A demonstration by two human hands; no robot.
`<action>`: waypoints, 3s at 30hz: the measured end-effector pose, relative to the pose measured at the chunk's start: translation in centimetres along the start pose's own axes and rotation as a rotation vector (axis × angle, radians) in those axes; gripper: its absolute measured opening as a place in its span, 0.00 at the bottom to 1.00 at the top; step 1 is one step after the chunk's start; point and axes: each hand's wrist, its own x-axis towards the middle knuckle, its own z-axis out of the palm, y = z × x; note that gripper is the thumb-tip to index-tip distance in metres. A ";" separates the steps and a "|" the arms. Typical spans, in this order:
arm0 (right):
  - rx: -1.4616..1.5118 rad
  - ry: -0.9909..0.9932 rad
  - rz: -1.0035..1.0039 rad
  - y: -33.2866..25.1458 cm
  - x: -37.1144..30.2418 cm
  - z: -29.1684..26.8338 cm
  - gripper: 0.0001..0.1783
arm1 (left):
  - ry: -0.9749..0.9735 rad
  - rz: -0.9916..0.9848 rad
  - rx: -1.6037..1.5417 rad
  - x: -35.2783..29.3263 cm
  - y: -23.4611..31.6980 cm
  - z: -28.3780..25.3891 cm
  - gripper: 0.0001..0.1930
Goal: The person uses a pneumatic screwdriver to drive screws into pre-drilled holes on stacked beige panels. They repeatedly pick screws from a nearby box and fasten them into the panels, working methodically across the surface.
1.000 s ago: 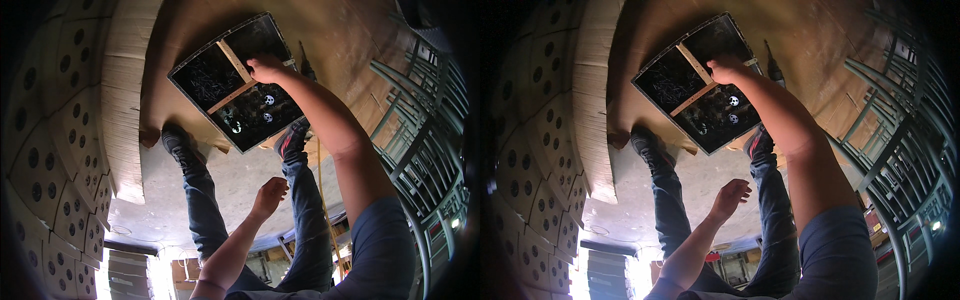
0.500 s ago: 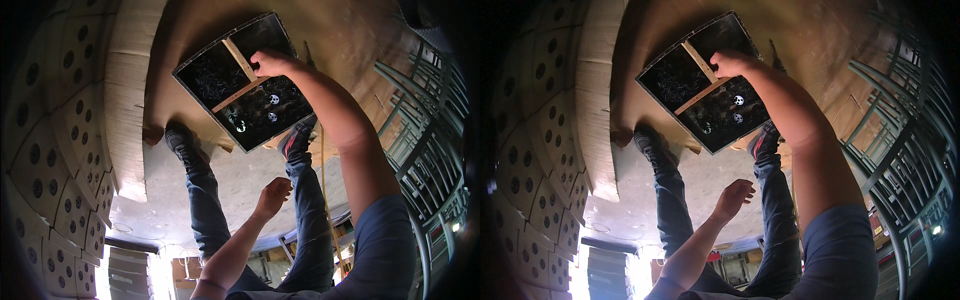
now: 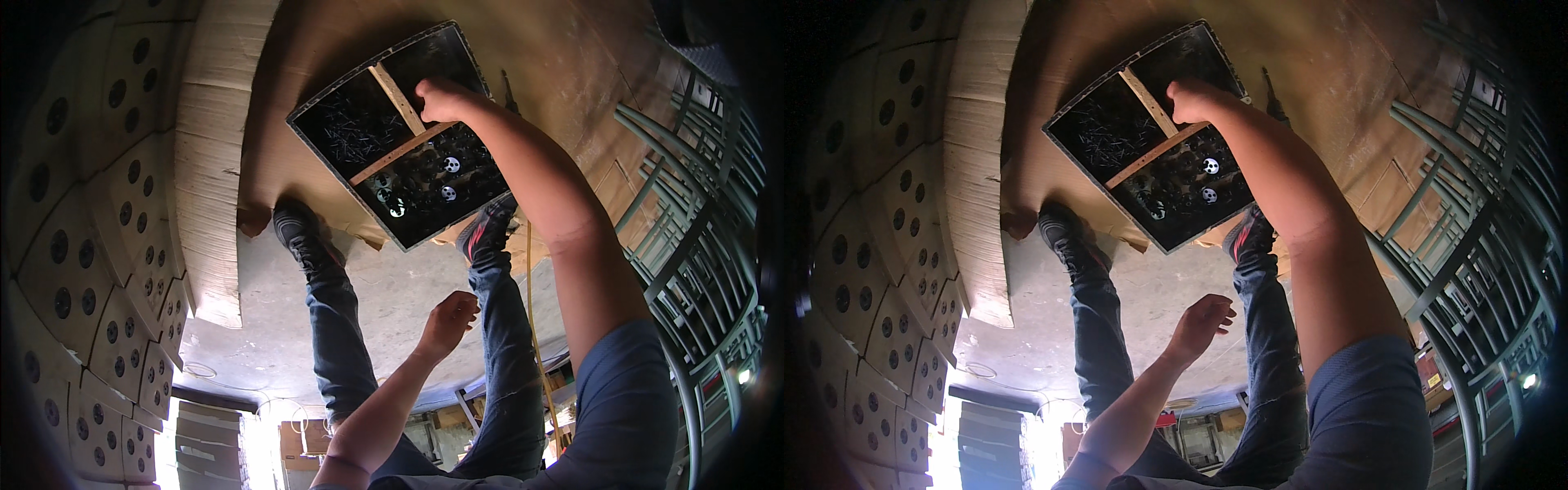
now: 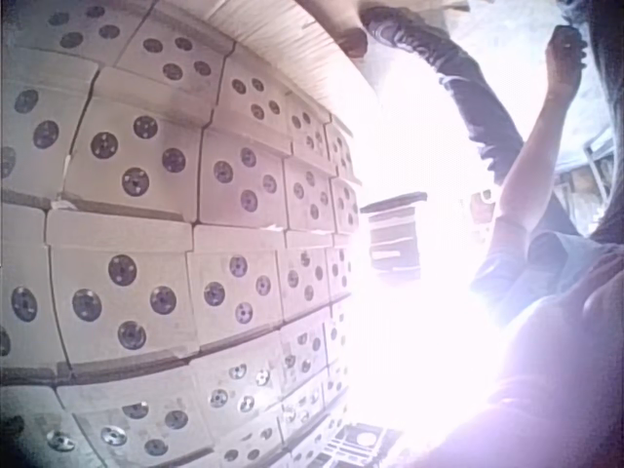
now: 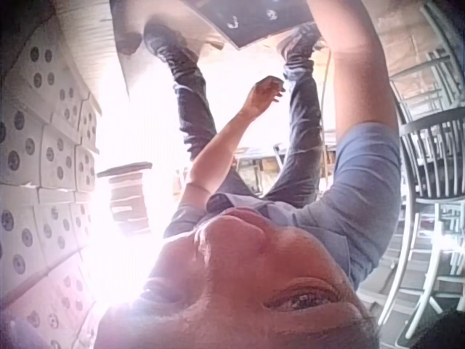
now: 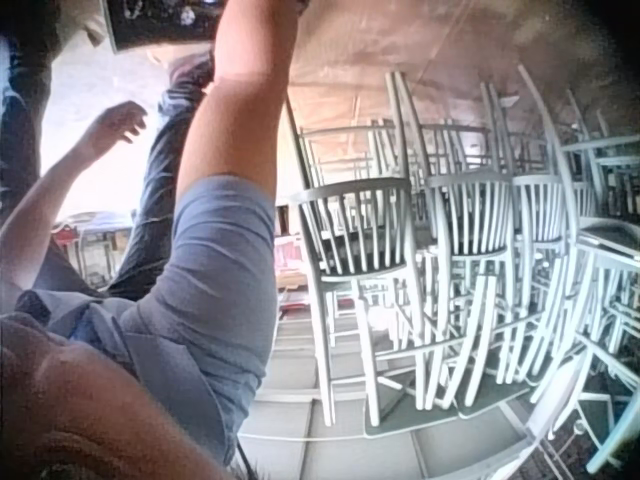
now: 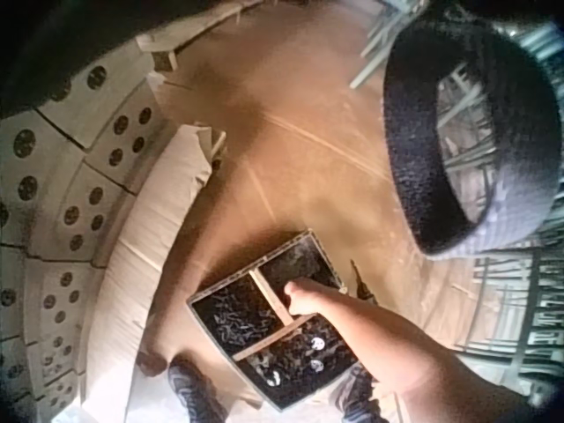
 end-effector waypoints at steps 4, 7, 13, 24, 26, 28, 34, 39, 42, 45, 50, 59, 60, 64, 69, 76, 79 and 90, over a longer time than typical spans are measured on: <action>0.377 -0.012 0.051 1.2 -1.1 -1.0 0.06 | 0.011 -0.014 -0.006 -0.1 0.4 0.1 0.15; 1.006 0.018 0.075 1.5 -1.9 0.0 0.05 | 0.009 -0.021 -0.009 0.0 0.1 0.1 0.16; 1.480 0.154 -0.079 -7.1 -4.1 3.2 0.05 | 0.022 -0.025 0.004 0.0 0.3 0.4 0.16; 0.539 1.060 -0.283 -15.0 -6.8 6.3 0.16 | 0.063 0.018 -0.011 0.5 -0.7 0.3 0.14; 0.542 0.960 -0.020 -10.8 -7.0 4.4 0.13 | 0.060 0.039 -0.031 0.5 -0.8 0.1 0.14; 0.147 0.978 0.202 -4.2 -4.9 4.0 0.19 | 0.045 0.045 -0.036 0.5 -0.9 0.1 0.14; -0.152 0.602 0.308 1.0 -0.1 2.1 0.11 | 0.031 0.033 -0.017 0.4 -1.1 0.1 0.14; -0.125 0.559 0.291 1.9 1.1 3.1 0.14 | 0.051 0.044 -0.048 0.3 -0.3 -0.3 0.14; -0.126 0.478 0.272 2.4 0.8 2.9 0.11 | 0.046 -0.007 -0.064 0.3 -0.3 -0.1 0.14; -0.087 0.406 0.188 2.6 0.3 2.6 0.10 | 0.030 0.001 -0.054 0.3 -0.6 0.2 0.13; -0.008 0.439 -0.063 1.4 -0.5 3.9 0.16 | -0.003 0.007 -0.038 0.4 -0.4 -0.4 0.15; -0.122 0.335 -0.037 -0.2 -0.1 3.3 0.11 | 0.012 0.016 -0.053 0.5 -0.3 -0.3 0.14; -0.130 0.337 -0.049 -0.1 0.0 3.3 0.10 | 0.003 0.020 -0.042 0.6 -0.3 -0.4 0.15; -0.142 0.352 -0.074 0.3 0.1 3.8 0.08 | 0.017 0.008 -0.049 0.6 -0.2 -0.2 0.14; -0.123 0.404 0.037 0.4 0.4 4.8 0.07 | 0.035 0.025 -0.070 0.6 -0.3 -0.1 0.12; 0.042 0.589 0.217 1.0 0.1 3.9 0.07 | 0.036 0.006 -0.082 0.6 -0.2 -0.1 0.12; 0.403 0.735 0.102 -1.1 -2.6 3.9 0.14 | 0.041 0.003 -0.093 0.5 -0.2 -0.3 0.13; 0.487 0.849 0.155 -6.3 -5.9 6.6 0.09 | 0.052 -0.047 -0.063 0.9 0.0 -0.7 0.16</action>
